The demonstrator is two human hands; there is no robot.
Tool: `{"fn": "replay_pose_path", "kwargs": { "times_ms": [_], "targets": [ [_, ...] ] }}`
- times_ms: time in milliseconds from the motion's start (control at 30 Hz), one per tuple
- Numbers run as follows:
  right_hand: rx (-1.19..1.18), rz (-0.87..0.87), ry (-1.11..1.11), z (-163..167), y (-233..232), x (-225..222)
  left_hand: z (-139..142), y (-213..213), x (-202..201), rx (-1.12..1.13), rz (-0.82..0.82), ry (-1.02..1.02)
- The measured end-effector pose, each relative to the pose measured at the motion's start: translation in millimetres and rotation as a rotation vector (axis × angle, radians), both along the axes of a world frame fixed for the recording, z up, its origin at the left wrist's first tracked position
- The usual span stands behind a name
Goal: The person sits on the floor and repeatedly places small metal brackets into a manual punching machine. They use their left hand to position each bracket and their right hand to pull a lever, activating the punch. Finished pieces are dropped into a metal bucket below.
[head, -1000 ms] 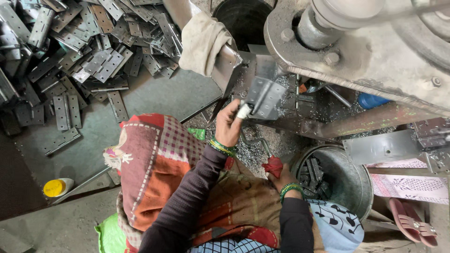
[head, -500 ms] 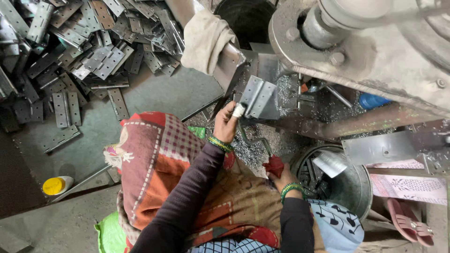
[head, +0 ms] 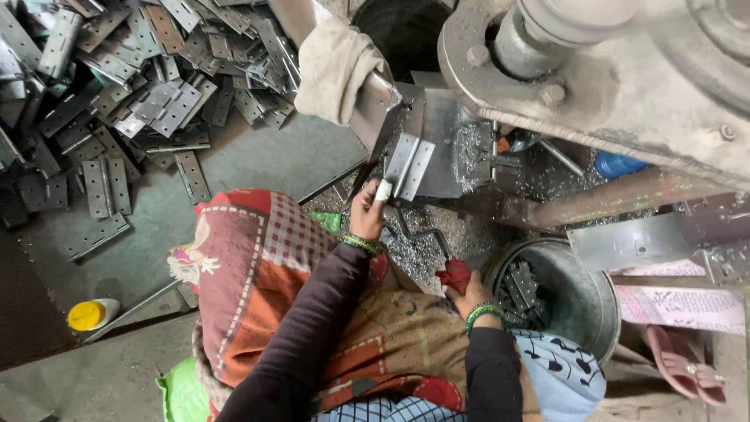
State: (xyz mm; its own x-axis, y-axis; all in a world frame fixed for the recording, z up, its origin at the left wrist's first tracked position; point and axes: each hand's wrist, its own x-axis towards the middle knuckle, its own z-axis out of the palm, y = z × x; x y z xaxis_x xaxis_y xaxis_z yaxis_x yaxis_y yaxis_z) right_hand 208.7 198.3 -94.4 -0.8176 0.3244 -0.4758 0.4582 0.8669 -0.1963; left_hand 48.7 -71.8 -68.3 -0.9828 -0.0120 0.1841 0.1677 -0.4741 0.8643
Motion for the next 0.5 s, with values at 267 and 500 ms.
{"fn": "replay_pose_path", "kwargs": {
  "times_ms": [267, 500],
  "targets": [
    [-0.067, -0.045, -0.084, 8, -1, -4, 21, 4, 11, -0.054, 0.061, -0.012],
    [0.014, -0.04, -0.108, -4, 2, -4, -20, 1, -3, 0.091, -0.002, -0.134]
  ]
}}
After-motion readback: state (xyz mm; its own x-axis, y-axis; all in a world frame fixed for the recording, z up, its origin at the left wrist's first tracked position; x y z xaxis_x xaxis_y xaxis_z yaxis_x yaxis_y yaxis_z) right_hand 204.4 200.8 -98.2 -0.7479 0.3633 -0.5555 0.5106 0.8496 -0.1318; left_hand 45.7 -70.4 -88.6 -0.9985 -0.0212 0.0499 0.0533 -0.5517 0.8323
